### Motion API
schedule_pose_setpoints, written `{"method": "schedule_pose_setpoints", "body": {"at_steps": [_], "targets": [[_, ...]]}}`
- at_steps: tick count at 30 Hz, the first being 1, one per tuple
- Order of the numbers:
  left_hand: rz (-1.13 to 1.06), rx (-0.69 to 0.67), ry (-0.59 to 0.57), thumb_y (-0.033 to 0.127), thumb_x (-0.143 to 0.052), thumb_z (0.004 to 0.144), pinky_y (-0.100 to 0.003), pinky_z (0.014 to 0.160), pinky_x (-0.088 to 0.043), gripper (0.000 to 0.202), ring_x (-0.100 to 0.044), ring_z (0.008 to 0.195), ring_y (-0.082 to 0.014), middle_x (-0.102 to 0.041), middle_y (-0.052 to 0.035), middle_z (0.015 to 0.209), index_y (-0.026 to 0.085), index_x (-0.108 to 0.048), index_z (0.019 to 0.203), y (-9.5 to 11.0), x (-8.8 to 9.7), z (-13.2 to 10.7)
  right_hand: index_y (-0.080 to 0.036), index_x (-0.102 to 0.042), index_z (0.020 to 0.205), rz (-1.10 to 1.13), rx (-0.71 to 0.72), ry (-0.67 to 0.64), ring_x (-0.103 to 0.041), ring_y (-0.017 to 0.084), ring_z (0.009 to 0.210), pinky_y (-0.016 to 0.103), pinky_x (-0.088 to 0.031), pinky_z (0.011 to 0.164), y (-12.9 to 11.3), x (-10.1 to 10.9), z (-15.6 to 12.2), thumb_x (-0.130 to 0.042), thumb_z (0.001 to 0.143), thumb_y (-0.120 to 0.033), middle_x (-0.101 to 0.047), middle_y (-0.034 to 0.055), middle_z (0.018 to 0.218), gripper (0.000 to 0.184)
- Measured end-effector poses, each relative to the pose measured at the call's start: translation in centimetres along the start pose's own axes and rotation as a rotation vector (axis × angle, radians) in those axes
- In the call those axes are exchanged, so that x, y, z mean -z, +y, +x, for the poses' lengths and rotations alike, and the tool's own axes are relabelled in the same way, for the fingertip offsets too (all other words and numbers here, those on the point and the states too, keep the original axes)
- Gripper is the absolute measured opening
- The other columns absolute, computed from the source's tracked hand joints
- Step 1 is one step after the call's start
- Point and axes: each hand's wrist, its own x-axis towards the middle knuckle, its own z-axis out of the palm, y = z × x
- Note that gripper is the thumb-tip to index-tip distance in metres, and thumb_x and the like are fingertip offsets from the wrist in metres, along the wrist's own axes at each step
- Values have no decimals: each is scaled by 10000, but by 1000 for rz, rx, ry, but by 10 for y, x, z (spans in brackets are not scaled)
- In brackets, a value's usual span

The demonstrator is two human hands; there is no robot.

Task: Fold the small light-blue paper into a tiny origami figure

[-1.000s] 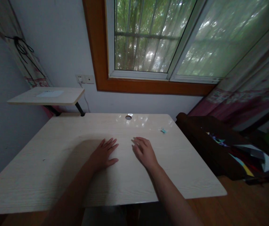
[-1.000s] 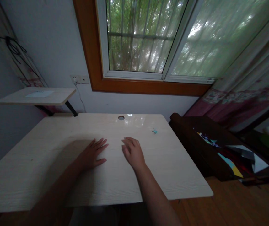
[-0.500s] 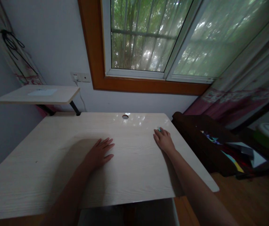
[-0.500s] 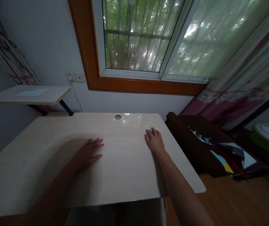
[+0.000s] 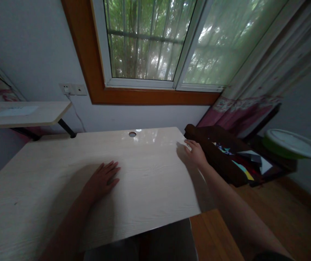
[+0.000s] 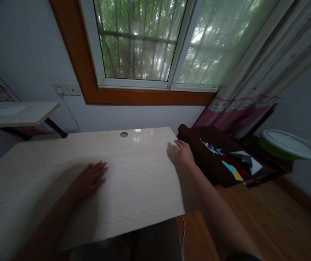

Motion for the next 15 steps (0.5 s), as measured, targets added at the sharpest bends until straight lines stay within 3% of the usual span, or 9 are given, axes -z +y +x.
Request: {"method": "schedule_pose_setpoints", "body": {"at_steps": [5,8,10,15], "targets": [[-10,1,1,478,-409,979,-519,1205,-207,501,-366,1435,-230,-406,-47,1549,298,-456,1445,-2,-1,1,-141,-707,1142,-28,-69,134,-624,267,1097,436,-420,1027,55,44,31,-548,878,-287,-698,140,1166,341],[-18,3,0,477,-416,976,-524,1202,-209,504,-371,1432,-232,-414,-46,1544,308,-447,1450,-4,-3,1,-120,-728,1110,-68,-212,139,-636,240,1068,370,-421,993,84,63,42,-554,876,-256,-705,153,1153,322],[-16,5,-4,471,-413,978,-520,1204,-204,504,-366,1435,-229,-410,-45,1546,311,-439,1455,-4,-3,1,-119,-720,1148,-109,-348,107,-628,215,1057,325,-414,944,99,72,44,-545,886,-254,-693,169,1179,342],[-2,5,-22,472,-397,984,-525,1203,-208,502,-351,1443,-231,-393,-36,1557,312,-434,1458,-3,0,1,-83,-737,1126,-146,-413,72,-623,236,1044,347,-387,907,123,79,44,-586,867,-267,-689,231,1165,352]]}}
